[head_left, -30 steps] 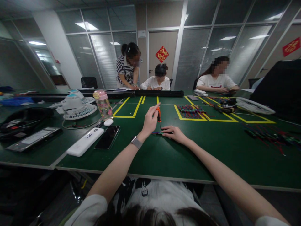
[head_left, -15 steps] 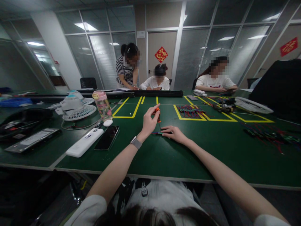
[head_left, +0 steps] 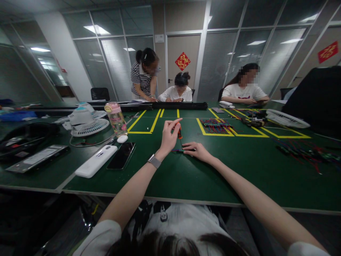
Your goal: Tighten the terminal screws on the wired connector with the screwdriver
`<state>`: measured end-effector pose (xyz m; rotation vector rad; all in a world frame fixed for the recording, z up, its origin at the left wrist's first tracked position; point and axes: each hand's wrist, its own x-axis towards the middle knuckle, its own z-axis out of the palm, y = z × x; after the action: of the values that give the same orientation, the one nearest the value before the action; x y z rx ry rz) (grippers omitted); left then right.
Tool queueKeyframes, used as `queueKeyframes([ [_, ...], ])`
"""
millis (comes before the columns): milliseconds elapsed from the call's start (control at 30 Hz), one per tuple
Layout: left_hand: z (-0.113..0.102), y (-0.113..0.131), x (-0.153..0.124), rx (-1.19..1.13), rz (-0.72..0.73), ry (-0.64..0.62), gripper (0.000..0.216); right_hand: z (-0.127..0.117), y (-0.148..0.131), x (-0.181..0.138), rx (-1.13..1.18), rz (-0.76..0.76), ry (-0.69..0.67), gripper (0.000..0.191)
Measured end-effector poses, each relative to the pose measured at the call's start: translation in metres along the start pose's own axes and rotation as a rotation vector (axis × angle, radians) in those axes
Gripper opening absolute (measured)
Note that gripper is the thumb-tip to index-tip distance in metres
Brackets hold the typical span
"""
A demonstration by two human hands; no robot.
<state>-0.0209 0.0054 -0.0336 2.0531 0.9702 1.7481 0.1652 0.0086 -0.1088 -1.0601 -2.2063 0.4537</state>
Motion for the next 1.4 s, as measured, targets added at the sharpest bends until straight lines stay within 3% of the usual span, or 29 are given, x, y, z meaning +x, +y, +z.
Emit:
queueKeyframes([
  [167, 0.0012, 0.0000, 0.0015, -0.141, -0.034, -0.082, 0.034, -0.0002, -0.0001, -0.0001, -0.004, -0.008, -0.003, 0.024],
  [333, 0.0015, -0.0003, 0.0003, -0.080, -0.037, -0.021, 0.031, -0.0004, -0.0004, 0.0005, -0.011, -0.007, -0.008, 0.024],
  [500, 0.0015, -0.0010, 0.0009, -0.122, -0.033, -0.071, 0.035, -0.0002, -0.0008, 0.0004, -0.002, -0.014, -0.008, 0.024],
  [700, 0.0014, -0.0015, 0.0006, -0.045, -0.023, -0.012, 0.029, 0.0001, -0.0001, 0.0000, -0.006, -0.004, -0.005, 0.023],
  [900, 0.0011, -0.0009, 0.0019, -0.105, -0.003, -0.063, 0.033, 0.0003, 0.0003, 0.0005, 0.000, -0.002, -0.009, 0.024],
  [1100, -0.0012, 0.0015, 0.0011, 0.005, -0.003, 0.002, 0.024, -0.0003, -0.0018, 0.0005, 0.001, 0.008, -0.003, 0.023],
  [1300, 0.0011, 0.0000, 0.0027, -0.193, -0.065, -0.129, 0.036, 0.0000, -0.0017, 0.0001, 0.003, 0.007, -0.002, 0.024],
  [1400, 0.0023, -0.0011, 0.0020, -0.191, -0.054, -0.086, 0.033, 0.0000, -0.0018, 0.0001, -0.001, 0.005, -0.005, 0.024],
])
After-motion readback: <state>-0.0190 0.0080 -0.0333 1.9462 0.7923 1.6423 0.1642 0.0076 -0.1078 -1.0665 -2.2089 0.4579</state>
